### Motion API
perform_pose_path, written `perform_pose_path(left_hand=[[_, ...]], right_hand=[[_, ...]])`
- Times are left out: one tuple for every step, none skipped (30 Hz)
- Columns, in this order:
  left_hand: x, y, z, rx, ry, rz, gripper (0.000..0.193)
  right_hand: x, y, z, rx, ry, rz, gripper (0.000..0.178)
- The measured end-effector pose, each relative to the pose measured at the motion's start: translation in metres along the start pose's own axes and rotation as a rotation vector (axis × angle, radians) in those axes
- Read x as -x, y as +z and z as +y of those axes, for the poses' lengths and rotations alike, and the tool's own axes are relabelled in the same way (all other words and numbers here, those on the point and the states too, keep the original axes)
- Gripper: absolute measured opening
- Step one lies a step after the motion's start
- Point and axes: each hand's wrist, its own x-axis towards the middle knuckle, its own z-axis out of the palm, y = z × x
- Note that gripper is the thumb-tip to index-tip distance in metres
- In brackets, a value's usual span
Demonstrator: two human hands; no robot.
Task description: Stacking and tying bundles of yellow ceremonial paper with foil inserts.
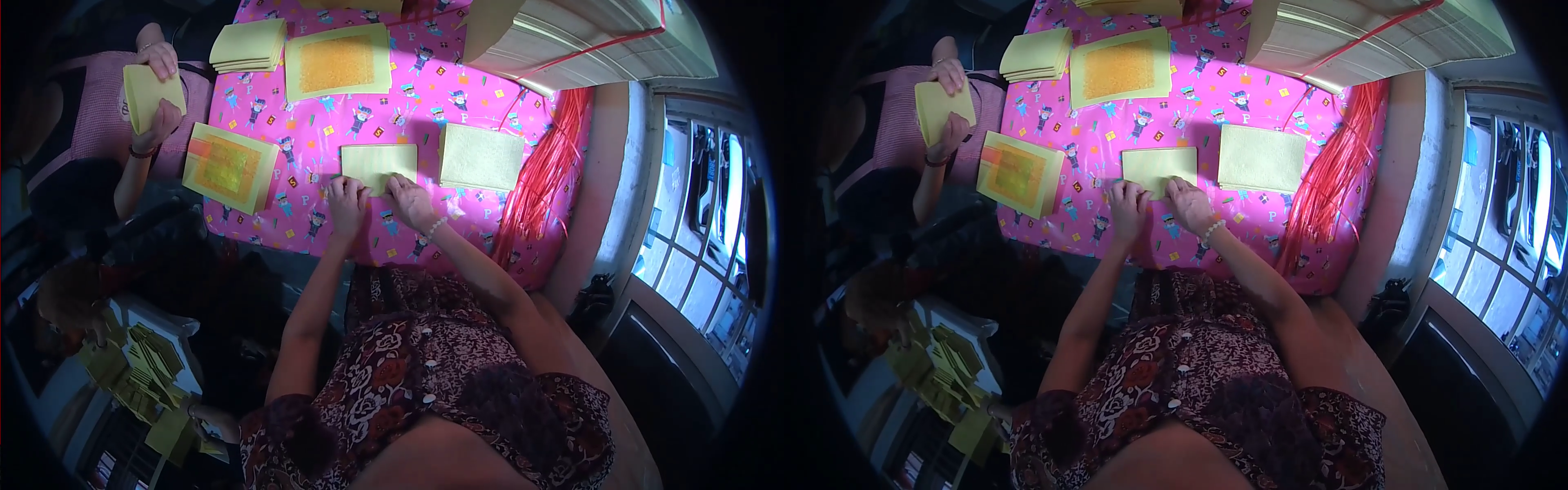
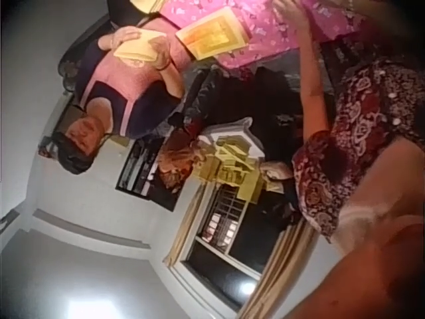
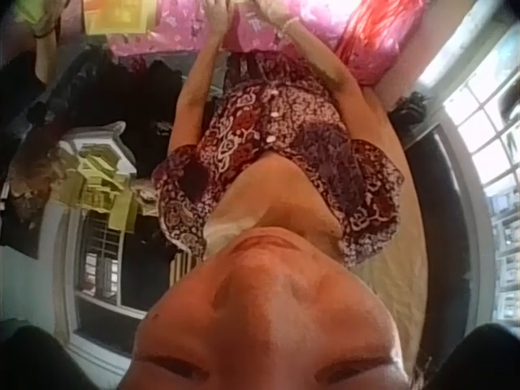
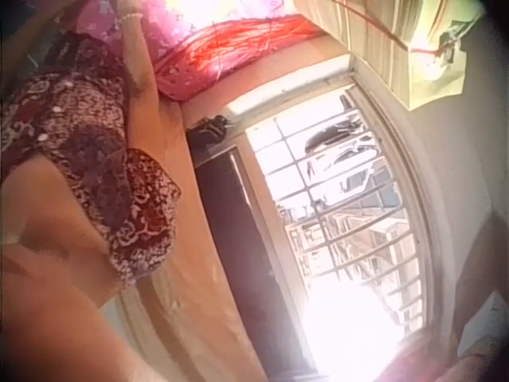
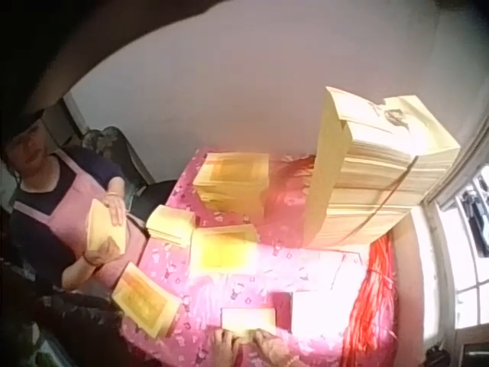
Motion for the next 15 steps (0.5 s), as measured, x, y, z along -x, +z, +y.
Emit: perform_pose_path(left_hand=[[0.0, 0.001, -0.001, 0.0, -0.003, 0.0, 0.026], [-0.001, 0.002, 0.0, -0.05, 0.012, 0.005, 0.025], [-0.001, 0.003, 0.001, -0.099, 0.027, 0.01, 0.024], [-0.002, 0.003, 0.001, -0.097, 0.027, 0.008, 0.024], [-0.001, 0.004, -0.001, -0.105, 0.021, 0.016, 0.024], [0.001, 0.004, -0.004, -0.113, 0.015, 0.025, 0.023], [0.005, 0.001, -0.007, -0.114, 0.011, 0.025, 0.023], [0.007, -0.003, -0.01, -0.08, -0.005, 0.002, 0.023], [0.008, -0.005, -0.013, -0.048, -0.022, -0.02, 0.022], [0.007, -0.006, -0.016, -0.048, -0.02, -0.018, 0.022], [0.006, -0.008, -0.015, -0.037, -0.006, -0.035, 0.022], [0.005, -0.009, -0.014, -0.026, 0.007, -0.052, 0.021], [0.005, -0.01, -0.013, -0.025, 0.007, -0.052, 0.021], [0.005, -0.011, -0.013, -0.018, -0.013, -0.053, 0.02], [0.005, -0.011, -0.012, -0.011, -0.033, -0.055, 0.019]], right_hand=[[-0.002, 0.001, -0.004, 0.003, 0.057, 0.002, 0.02], [-0.002, 0.003, -0.004, 0.003, 0.061, 0.002, 0.02], [-0.002, 0.005, -0.003, 0.03, 0.06, 0.046, 0.02], [-0.002, 0.006, -0.003, 0.057, 0.059, 0.091, 0.02], [-0.003, 0.005, -0.005, 0.057, 0.058, 0.088, 0.02], [-0.004, 0.002, -0.007, 0.025, 0.079, 0.079, 0.022], [-0.004, 0.001, -0.011, -0.007, 0.1, 0.07, 0.025], [-0.005, 0.003, -0.013, -0.005, 0.1, 0.073, 0.025], [-0.007, 0.005, -0.016, 0.009, 0.125, 0.123, 0.027], [-0.007, 0.007, -0.018, 0.022, 0.15, 0.173, 0.029], [-0.008, 0.009, -0.017, 0.023, 0.149, 0.173, 0.029], [-0.008, 0.01, -0.016, 0.024, 0.168, 0.178, 0.03], [-0.008, 0.012, -0.015, 0.024, 0.186, 0.183, 0.032], [-0.008, 0.012, -0.014, 0.025, 0.183, 0.184, 0.032], [-0.008, 0.012, -0.013, 0.014, 0.188, 0.172, 0.032]])
